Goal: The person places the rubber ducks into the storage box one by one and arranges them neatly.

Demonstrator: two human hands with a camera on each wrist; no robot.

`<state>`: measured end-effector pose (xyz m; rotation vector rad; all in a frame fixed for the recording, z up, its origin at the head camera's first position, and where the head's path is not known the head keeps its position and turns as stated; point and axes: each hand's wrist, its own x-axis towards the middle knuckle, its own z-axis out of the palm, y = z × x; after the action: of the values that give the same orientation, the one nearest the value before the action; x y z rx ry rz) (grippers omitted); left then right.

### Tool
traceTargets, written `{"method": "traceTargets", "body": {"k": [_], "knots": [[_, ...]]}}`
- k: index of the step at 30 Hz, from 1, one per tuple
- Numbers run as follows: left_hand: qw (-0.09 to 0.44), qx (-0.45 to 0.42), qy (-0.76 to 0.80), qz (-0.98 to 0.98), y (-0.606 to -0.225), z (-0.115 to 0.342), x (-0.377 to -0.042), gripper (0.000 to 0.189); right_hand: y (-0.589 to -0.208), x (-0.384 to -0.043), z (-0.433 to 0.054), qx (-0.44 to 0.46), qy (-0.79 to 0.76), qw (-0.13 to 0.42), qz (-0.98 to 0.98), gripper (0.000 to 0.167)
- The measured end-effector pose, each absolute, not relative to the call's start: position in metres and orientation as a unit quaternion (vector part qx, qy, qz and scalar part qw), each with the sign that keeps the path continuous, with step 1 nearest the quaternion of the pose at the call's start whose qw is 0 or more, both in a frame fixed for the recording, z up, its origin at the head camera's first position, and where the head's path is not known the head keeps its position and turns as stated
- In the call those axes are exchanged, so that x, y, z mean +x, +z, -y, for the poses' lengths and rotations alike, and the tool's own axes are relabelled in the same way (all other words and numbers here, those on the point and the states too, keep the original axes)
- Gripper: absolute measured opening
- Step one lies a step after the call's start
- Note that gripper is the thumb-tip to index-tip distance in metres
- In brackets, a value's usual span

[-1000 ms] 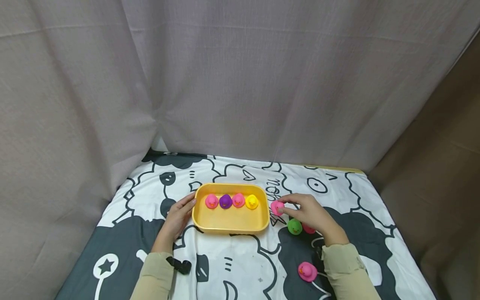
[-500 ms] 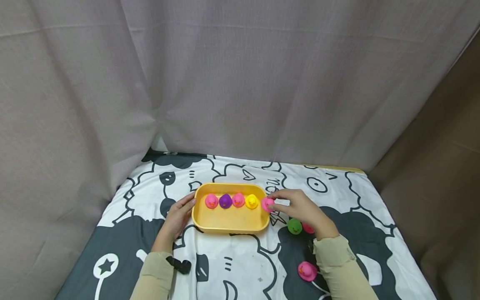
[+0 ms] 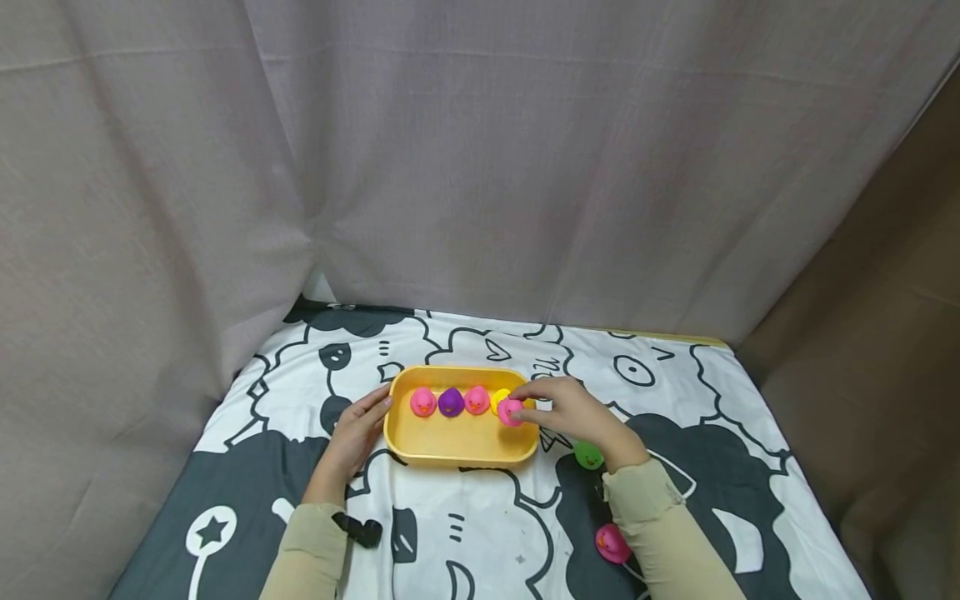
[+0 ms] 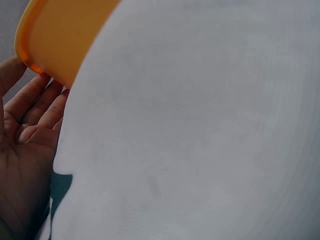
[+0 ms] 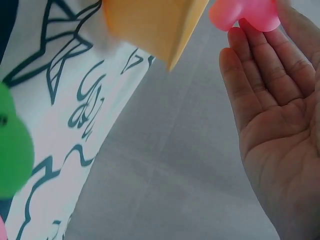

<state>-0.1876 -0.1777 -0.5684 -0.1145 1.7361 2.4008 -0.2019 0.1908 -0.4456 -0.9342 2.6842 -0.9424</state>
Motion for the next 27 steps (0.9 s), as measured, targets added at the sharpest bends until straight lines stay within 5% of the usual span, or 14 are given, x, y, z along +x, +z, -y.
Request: {"method": "traceTargets", "body": {"k": [27], "knots": [[0.086, -0.045, 0.81, -0.578, -0.569, 0.177, -0.189, 0.05, -0.478, -0.205, -0.122, -0.329, -0.356, 0.13, -0.865, 0.031]]}}
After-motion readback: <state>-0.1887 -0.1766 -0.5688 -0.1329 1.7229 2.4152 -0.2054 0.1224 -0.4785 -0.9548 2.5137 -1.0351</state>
